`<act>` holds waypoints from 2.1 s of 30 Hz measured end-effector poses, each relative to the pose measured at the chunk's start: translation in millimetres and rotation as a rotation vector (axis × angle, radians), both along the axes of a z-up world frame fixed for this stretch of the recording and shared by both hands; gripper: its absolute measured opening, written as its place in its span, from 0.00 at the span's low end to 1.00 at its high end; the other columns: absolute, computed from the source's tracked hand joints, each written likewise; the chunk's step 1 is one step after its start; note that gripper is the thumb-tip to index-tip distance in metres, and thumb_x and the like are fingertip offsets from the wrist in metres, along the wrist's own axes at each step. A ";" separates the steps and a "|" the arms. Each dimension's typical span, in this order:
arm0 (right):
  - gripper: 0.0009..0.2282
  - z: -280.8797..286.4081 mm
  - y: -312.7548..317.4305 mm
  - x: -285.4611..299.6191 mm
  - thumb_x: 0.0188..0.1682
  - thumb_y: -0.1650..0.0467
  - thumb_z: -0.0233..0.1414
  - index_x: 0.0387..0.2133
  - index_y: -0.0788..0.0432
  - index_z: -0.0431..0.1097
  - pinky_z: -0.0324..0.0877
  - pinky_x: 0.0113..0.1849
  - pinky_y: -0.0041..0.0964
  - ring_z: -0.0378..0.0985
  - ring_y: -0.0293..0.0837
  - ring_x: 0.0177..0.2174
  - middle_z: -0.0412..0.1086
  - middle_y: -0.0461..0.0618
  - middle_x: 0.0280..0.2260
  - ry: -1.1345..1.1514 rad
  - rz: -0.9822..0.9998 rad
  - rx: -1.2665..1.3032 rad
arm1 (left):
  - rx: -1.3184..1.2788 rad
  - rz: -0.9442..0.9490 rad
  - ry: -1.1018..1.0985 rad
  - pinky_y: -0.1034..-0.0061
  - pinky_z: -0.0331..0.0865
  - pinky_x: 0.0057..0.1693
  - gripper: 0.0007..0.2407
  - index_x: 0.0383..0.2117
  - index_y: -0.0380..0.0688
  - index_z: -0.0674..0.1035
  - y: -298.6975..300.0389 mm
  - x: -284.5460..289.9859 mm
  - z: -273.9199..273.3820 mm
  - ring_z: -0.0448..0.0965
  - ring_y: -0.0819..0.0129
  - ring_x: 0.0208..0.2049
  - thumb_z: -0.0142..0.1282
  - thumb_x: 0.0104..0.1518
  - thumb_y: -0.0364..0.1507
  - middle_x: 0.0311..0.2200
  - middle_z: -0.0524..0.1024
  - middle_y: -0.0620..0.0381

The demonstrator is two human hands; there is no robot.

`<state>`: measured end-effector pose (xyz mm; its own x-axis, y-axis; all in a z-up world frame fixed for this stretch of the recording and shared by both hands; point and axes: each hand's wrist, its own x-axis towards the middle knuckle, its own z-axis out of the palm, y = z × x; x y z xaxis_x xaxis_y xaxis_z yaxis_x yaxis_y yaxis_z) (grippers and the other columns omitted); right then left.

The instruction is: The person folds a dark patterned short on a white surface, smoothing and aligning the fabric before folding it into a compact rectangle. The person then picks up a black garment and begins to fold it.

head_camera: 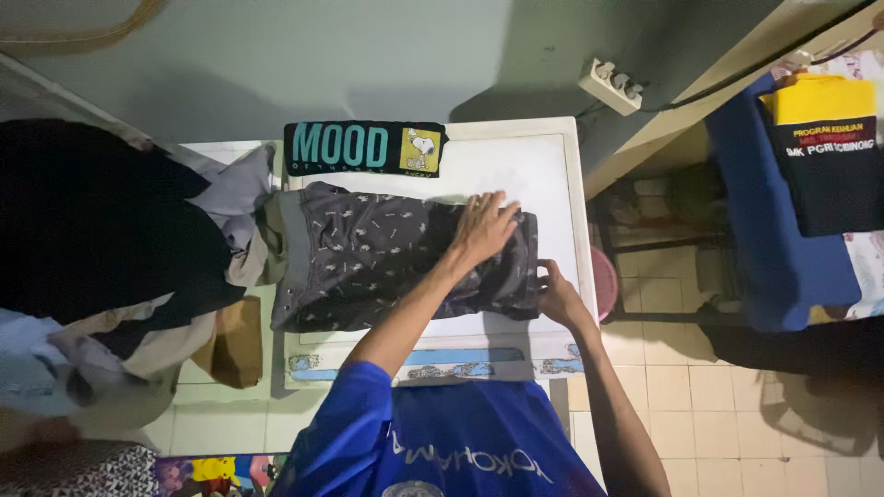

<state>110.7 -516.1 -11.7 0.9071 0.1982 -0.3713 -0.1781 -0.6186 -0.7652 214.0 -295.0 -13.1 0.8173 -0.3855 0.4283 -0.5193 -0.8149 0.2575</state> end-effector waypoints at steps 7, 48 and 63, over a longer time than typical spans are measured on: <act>0.17 -39.5 -3.2 -15.1 0.49 0.75 0.50 0.53 0.62 0.66 0.75 0.39 0.39 0.81 0.48 0.40 0.76 0.63 0.42 -0.150 -0.165 0.189 | -0.047 -0.190 0.306 0.49 0.63 0.60 0.15 0.50 0.47 0.80 9.9 -107.0 12.6 0.72 0.55 0.51 0.54 0.62 0.39 0.47 0.73 0.49; 0.08 -7.8 31.3 -65.7 0.47 0.69 0.62 0.28 0.59 0.71 0.67 0.28 0.28 0.72 0.33 0.25 0.74 0.42 0.25 0.058 -0.455 0.491 | -0.419 -0.189 0.768 0.54 0.69 0.55 0.20 0.54 0.45 0.71 24.4 32.3 16.7 0.76 0.40 0.53 0.63 0.56 0.31 0.49 0.76 0.34; 0.08 -4.6 37.3 -66.8 0.47 0.78 0.60 0.27 0.61 0.65 0.71 0.36 0.28 0.75 0.34 0.32 0.73 0.45 0.30 -0.131 -0.483 0.605 | -0.335 -0.158 0.816 0.62 0.74 0.55 0.19 0.48 0.36 0.77 28.5 49.7 5.9 0.81 0.52 0.51 0.61 0.56 0.36 0.47 0.81 0.42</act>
<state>43.9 -478.8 -16.2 0.9732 -0.0960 -0.2088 -0.2063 0.0356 -0.9778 263.7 -266.5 -7.2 0.8649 -0.4782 -0.1525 -0.1700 -0.5650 0.8074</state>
